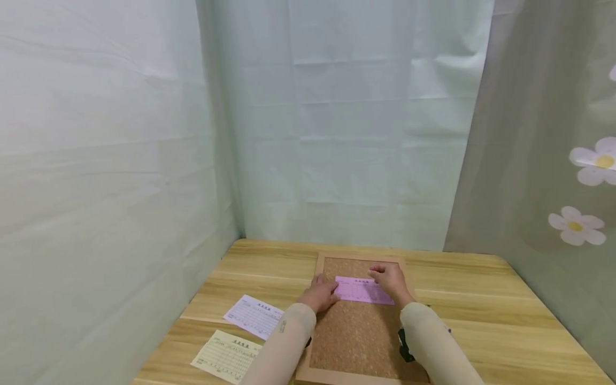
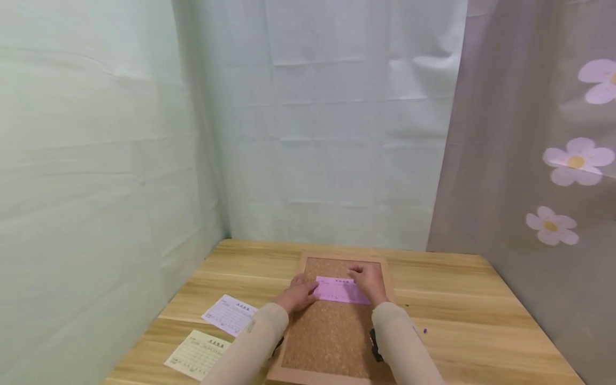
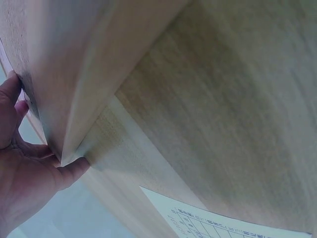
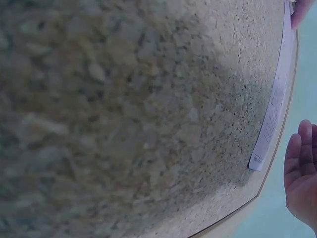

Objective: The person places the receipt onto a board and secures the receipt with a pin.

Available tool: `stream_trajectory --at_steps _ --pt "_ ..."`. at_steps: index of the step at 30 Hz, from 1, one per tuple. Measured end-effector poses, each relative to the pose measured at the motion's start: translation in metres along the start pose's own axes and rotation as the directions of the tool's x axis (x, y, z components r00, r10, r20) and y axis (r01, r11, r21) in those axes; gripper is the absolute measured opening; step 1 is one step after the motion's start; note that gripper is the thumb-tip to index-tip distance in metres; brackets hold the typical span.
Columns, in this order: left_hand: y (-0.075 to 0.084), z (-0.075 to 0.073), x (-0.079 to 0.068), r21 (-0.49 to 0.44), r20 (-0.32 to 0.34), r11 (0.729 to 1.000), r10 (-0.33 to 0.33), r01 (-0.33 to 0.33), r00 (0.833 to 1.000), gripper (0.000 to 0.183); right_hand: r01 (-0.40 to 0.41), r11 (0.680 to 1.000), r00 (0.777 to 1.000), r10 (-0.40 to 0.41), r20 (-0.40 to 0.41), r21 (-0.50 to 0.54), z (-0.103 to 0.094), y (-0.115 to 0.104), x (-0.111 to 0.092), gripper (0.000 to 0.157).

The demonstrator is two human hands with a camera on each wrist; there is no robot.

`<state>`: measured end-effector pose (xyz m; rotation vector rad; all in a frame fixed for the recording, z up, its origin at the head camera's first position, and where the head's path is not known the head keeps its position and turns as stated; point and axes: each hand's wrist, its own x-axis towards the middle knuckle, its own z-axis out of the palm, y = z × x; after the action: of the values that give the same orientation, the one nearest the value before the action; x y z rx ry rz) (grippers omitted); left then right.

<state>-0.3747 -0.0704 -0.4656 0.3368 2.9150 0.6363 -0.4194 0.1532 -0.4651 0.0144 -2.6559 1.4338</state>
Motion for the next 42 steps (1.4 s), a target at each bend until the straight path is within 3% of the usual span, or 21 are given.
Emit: stream_trajectory --at_steps 6,12,20,29,35,42 --pt "0.002 -0.002 -0.004 -0.001 0.003 1.0 -0.005 0.005 1.0 0.049 -0.039 0.999 0.999 0.039 0.015 0.006 0.004 0.0 0.004 0.012" --pt "0.004 0.001 -0.006 0.021 0.007 1.0 -0.011 0.011 1.0 0.049 -0.003 0.998 1.0 0.004 0.012 -0.058 0.007 0.006 0.006 0.012" --pt "0.003 0.006 -0.002 0.036 0.005 0.999 -0.021 0.021 1.0 0.05 -0.002 0.998 0.999 0.005 0.053 -0.062 0.01 0.007 0.004 0.013" --pt "0.003 0.01 -0.001 0.062 -0.007 0.998 -0.015 0.016 1.0 0.05 0.062 0.992 0.995 -0.053 0.088 -0.108 0.01 0.008 0.001 0.012" --pt "0.008 0.009 -0.003 0.046 -0.013 0.998 -0.032 0.033 0.999 0.049 0.003 0.994 0.994 0.009 0.109 -0.11 0.01 0.012 0.002 0.011" --pt "0.009 0.008 -0.005 0.094 -0.009 0.996 -0.007 0.008 1.0 0.049 -0.017 0.99 0.993 0.033 0.115 -0.137 0.013 0.017 0.001 0.017"
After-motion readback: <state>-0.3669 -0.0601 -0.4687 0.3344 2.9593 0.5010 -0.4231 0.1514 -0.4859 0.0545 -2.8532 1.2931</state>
